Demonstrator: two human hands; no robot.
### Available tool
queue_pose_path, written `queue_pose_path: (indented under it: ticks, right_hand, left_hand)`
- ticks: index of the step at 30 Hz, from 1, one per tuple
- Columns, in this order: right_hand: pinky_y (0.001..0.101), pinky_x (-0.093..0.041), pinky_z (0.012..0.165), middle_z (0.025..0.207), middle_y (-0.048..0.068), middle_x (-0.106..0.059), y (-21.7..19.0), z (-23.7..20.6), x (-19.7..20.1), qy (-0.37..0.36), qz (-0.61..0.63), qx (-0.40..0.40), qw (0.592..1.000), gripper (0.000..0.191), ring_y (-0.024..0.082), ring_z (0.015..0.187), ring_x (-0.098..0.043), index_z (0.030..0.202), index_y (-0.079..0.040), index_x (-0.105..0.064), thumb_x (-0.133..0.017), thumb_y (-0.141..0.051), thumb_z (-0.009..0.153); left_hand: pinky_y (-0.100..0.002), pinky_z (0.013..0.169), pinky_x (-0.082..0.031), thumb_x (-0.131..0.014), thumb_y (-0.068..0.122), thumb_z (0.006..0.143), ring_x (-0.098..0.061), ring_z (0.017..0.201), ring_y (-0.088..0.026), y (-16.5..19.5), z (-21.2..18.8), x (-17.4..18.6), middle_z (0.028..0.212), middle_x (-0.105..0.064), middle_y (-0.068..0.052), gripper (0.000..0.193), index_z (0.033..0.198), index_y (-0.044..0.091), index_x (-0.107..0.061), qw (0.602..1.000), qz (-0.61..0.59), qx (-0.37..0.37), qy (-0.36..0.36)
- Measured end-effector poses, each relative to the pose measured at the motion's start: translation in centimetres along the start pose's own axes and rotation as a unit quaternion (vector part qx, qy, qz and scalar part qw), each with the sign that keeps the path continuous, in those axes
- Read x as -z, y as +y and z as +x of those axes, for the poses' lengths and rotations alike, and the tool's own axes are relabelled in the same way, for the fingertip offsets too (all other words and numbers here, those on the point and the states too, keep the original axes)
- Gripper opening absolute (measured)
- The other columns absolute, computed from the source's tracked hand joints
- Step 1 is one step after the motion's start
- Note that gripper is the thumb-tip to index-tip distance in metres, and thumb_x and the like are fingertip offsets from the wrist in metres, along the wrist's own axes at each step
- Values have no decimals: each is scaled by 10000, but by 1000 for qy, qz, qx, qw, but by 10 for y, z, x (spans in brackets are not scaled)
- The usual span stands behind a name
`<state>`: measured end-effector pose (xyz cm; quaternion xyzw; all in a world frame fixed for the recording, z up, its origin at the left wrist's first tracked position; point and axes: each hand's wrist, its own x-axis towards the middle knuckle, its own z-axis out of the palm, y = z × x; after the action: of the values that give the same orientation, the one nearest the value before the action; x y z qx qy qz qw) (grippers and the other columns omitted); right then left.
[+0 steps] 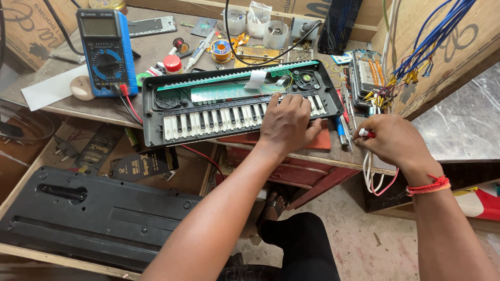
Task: The person repairs a small electronic keyboard at a cluttered workbench. They use a screwdriver to unscrew the keyboard's rear casing, lift out the key assembly and internal board, reposition the keys, and continue driving screws to secure the housing back together.
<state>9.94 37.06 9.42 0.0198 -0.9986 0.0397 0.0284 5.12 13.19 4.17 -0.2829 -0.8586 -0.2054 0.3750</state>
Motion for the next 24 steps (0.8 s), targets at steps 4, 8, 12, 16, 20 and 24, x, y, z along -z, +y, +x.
queue_pose_path:
  ticks: [4,8,12,16,20,24]
  right_hand:
    - [447,-559,729,840,110,-744,1,-3,3,38,-1,70,997,167,318,827,-719,910,-172,-810,-790,-241,759]
    - [412,-557,688,764,143,-719,-10,-8,14,110,58,77,989,203,292,721,-722,890,-84,-780,-796,-233,754]
    - [352,-543,616,734,121,-719,-33,2,20,141,159,109,971,198,194,649,-718,908,-45,-751,-792,-197,789]
    - [320,-540,631,763,100,-733,-50,28,19,161,194,143,957,139,163,652,-703,961,-71,-777,-775,-147,844]
    - [324,-549,634,782,106,-746,-60,63,7,138,197,158,958,128,166,665,-705,1007,-103,-803,-773,-135,886]
    - [335,-578,697,885,120,-768,-73,93,-10,157,187,208,947,203,197,736,-734,999,-125,-823,-742,-38,834]
  left_hand:
    - [-453,1027,-434,-737,451,811,-670,926,-276,-5,-3,6,858,-674,-110,398,832,58,-681,999,23,-22,-31]
    - [-499,1050,-397,-743,508,762,-645,1059,-301,-10,-11,16,944,-676,-123,488,896,41,-697,997,66,-30,-28]
    - [-503,1045,-384,-710,534,800,-611,1118,-292,-15,-17,20,1073,-673,-128,578,1020,-1,-697,997,61,-35,-14]
    - [-489,1069,-391,-669,495,858,-605,1147,-283,-16,-24,20,1163,-681,-140,538,1060,-3,-700,998,47,-34,-6]
    - [-450,1063,-404,-657,470,860,-606,1150,-295,-16,-26,20,1199,-674,-182,521,1042,-16,-695,998,49,-32,21]
    - [-454,1052,-414,-661,459,855,-616,1138,-312,-14,-24,23,1161,-675,-186,488,1000,-5,-694,999,33,-14,1]
